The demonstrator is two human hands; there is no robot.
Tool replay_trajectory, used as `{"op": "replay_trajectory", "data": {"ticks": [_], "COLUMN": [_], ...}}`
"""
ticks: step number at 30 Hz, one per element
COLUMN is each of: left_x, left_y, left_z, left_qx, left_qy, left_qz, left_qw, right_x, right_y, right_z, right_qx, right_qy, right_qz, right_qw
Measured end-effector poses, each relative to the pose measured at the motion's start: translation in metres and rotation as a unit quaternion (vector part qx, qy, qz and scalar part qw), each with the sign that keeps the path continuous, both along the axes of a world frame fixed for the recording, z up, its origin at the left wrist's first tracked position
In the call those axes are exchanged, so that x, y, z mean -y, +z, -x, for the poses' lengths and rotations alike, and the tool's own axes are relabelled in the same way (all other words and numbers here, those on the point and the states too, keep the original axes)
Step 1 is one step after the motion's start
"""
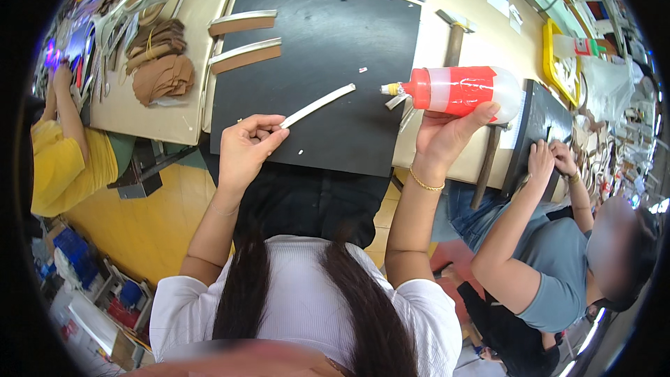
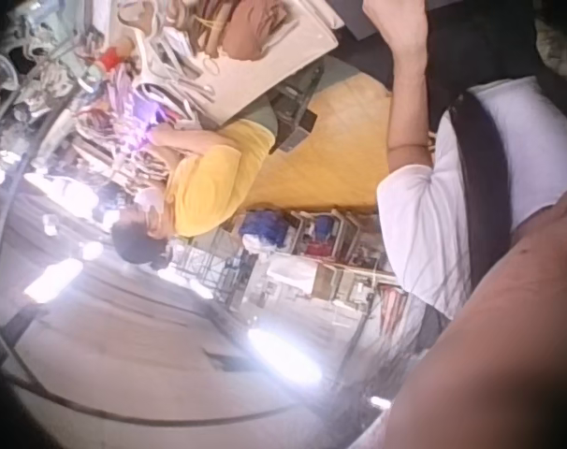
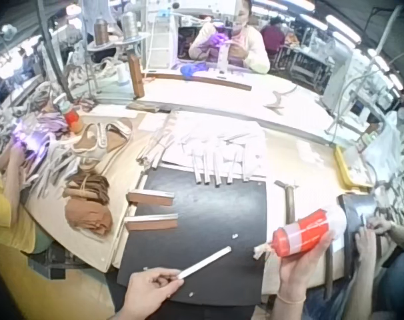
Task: The person applies glue from a red bottle to the edges of thin white strips and places them on a black work surface. They repeat this process for multiple strips, arranging them in rows while other workers handle similar materials nearby.
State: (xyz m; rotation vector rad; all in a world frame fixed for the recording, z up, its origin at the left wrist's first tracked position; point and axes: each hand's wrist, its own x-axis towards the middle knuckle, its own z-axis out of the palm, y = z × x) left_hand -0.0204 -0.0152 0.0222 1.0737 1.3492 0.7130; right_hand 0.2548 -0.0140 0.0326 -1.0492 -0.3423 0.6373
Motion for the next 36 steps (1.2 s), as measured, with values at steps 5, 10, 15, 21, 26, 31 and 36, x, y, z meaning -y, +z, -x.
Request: {"op": "replay_trajectory", "data": {"ticks": [5, 10, 15, 21, 26, 31, 36], "left_x": [-0.029, -0.092, -0.175, -0.252, -0.273, -0.224, -0.090], "left_y": [0.015, 0.034, 0.029, -0.009, -0.024, -0.003, 0.007], "left_z": [-0.022, -0.066, -0.148, -0.233, -0.245, -0.218, -0.160], "left_qx": [-0.012, -0.070, -0.086, -0.117, -0.261, -0.251, -0.225], "left_qy": [-0.022, -0.103, -0.067, -0.029, -0.073, -0.143, -0.306], "left_qz": [-0.043, -0.168, -0.354, -0.378, -0.347, -0.422, -0.399], "left_qw": [0.999, 0.978, 0.929, 0.918, 0.898, 0.859, 0.835], "right_x": [0.011, 0.023, 0.035, 0.049, 0.057, 0.058, 0.048], "right_y": [-0.008, -0.017, -0.020, -0.019, -0.020, -0.021, -0.019], "right_z": [-0.018, -0.029, -0.043, -0.059, -0.069, -0.074, -0.065], "right_qx": [-0.037, -0.058, -0.075, -0.063, -0.062, -0.054, -0.049], "right_qy": [-0.026, -0.031, -0.046, -0.046, -0.070, -0.075, -0.091], "right_qz": [-0.007, 0.003, 0.011, 0.002, 0.010, 0.009, 0.012], "right_qw": [0.999, 0.998, 0.996, 0.997, 0.996, 0.996, 0.995]}}
